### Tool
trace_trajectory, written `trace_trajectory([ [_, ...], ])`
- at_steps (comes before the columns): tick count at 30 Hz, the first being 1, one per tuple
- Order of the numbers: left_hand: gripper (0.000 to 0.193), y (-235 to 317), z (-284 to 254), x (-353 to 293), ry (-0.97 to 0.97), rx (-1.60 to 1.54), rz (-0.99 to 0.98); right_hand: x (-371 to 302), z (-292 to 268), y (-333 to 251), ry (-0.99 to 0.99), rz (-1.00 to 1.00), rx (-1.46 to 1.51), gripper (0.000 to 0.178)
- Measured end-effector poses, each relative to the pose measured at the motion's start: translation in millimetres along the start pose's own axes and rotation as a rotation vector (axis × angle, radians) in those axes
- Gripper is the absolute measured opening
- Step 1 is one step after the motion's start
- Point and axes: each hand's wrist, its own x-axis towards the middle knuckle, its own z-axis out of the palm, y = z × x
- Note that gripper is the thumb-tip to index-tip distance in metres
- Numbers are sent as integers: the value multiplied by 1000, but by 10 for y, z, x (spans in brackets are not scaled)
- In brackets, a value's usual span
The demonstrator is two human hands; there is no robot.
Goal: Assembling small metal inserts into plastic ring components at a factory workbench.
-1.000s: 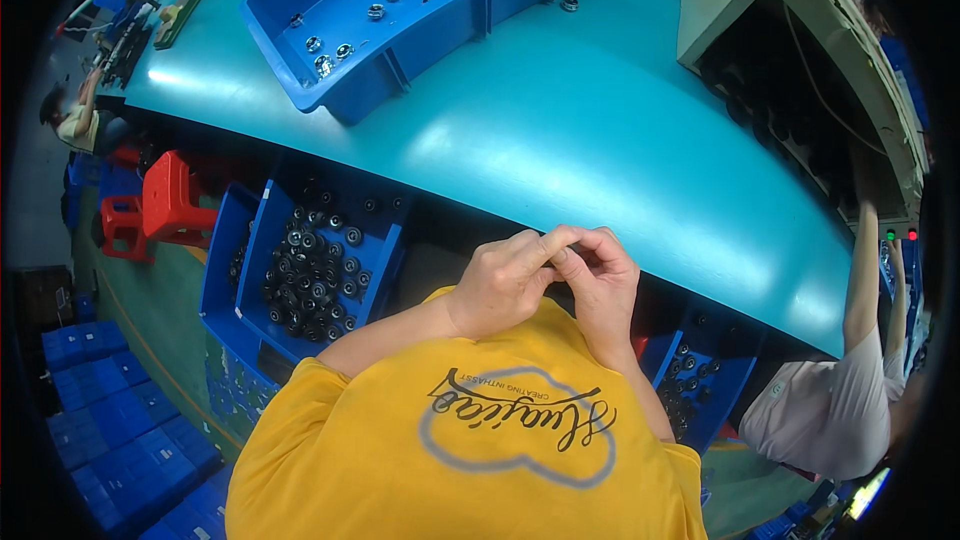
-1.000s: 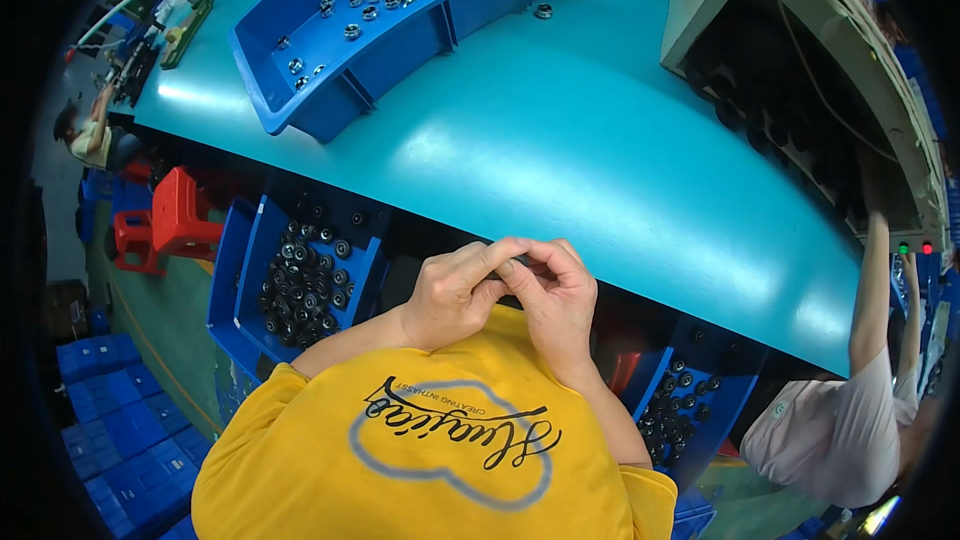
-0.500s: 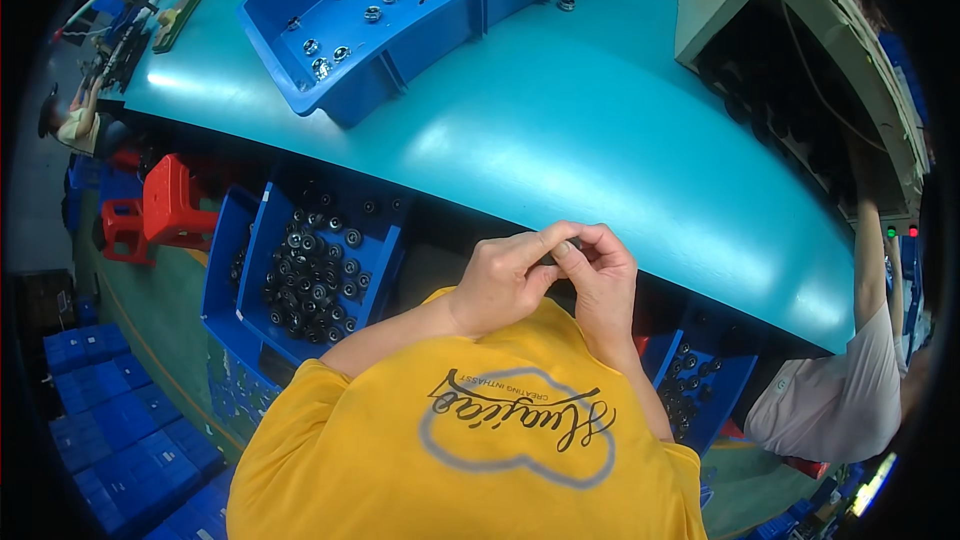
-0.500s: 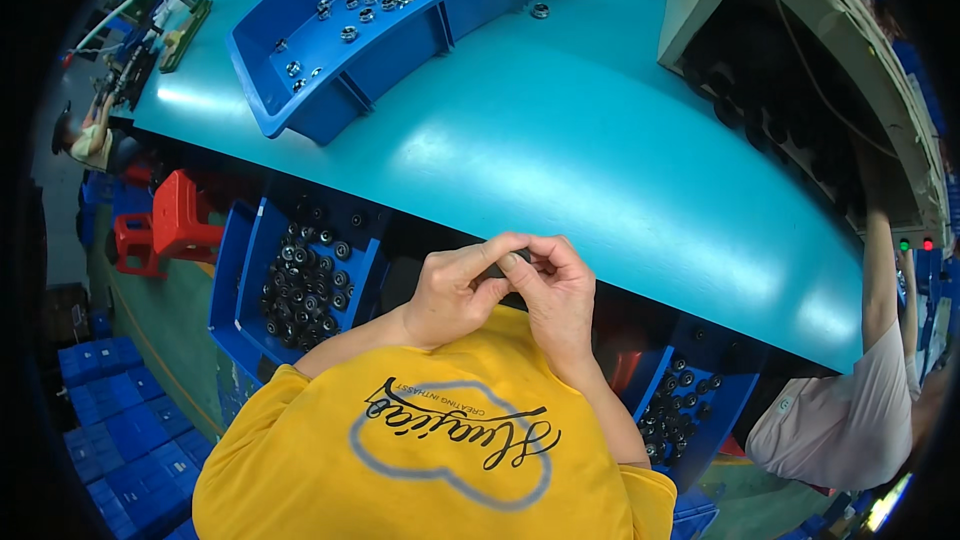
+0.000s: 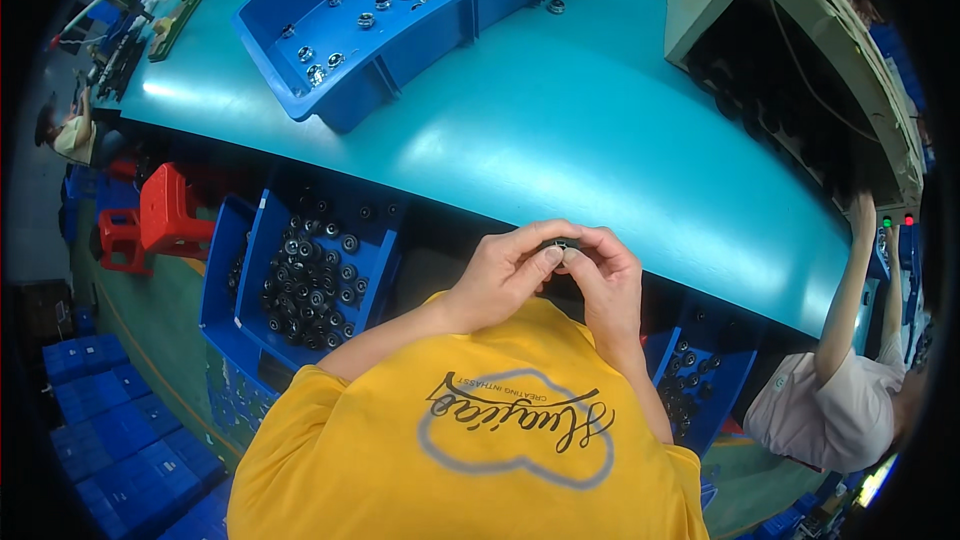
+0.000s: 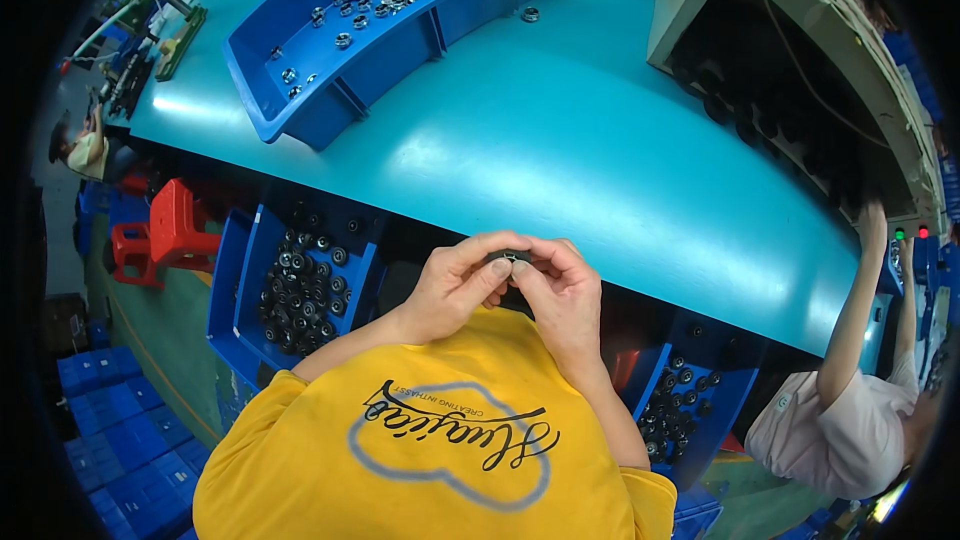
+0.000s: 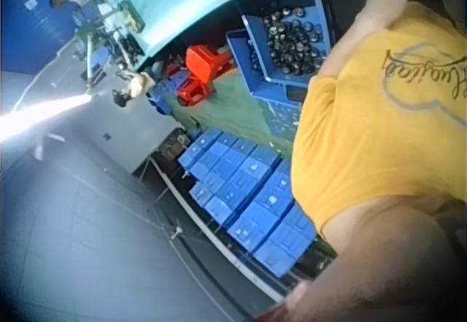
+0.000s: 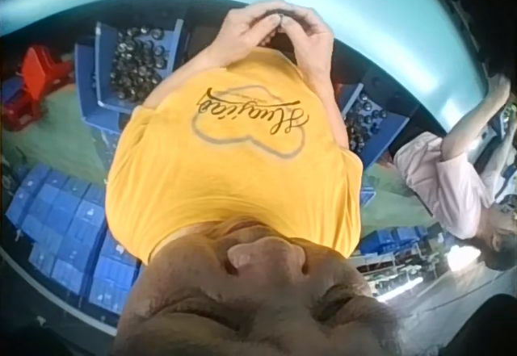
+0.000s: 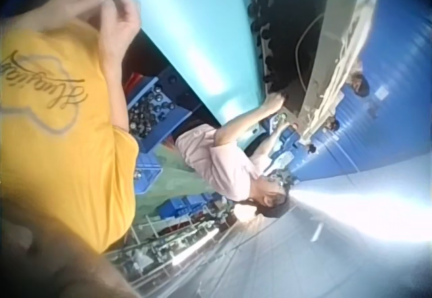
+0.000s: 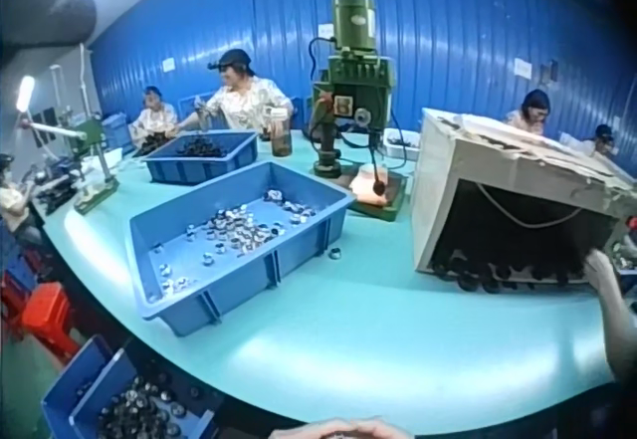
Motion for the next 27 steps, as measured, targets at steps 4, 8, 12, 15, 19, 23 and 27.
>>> trace_trajectory([
  [4,26,-99,31,34,122,458,463,-54,59,36,61,-142,-159,23],
  [8,35,-73,24,57,58,282,256,-61,34,49,49,-116,-144,26],
  [12,44,27,-32,30,-85,-235,-161,-24,23,-109,25,74,86,27],
  [15,44,-11,-42,22,-81,-203,-120,-15,-1,-119,33,106,29,24],
  [19,41,45,-24,33,-52,321,230,-5,-63,23,25,34,1,23],
  [23,42,-47,-37,41,-26,437,317,-15,-27,48,18,26,-18,25],
  [27,52,-74,-130,37,-93,-243,-74,-20,17,-142,-17,125,146,31],
])
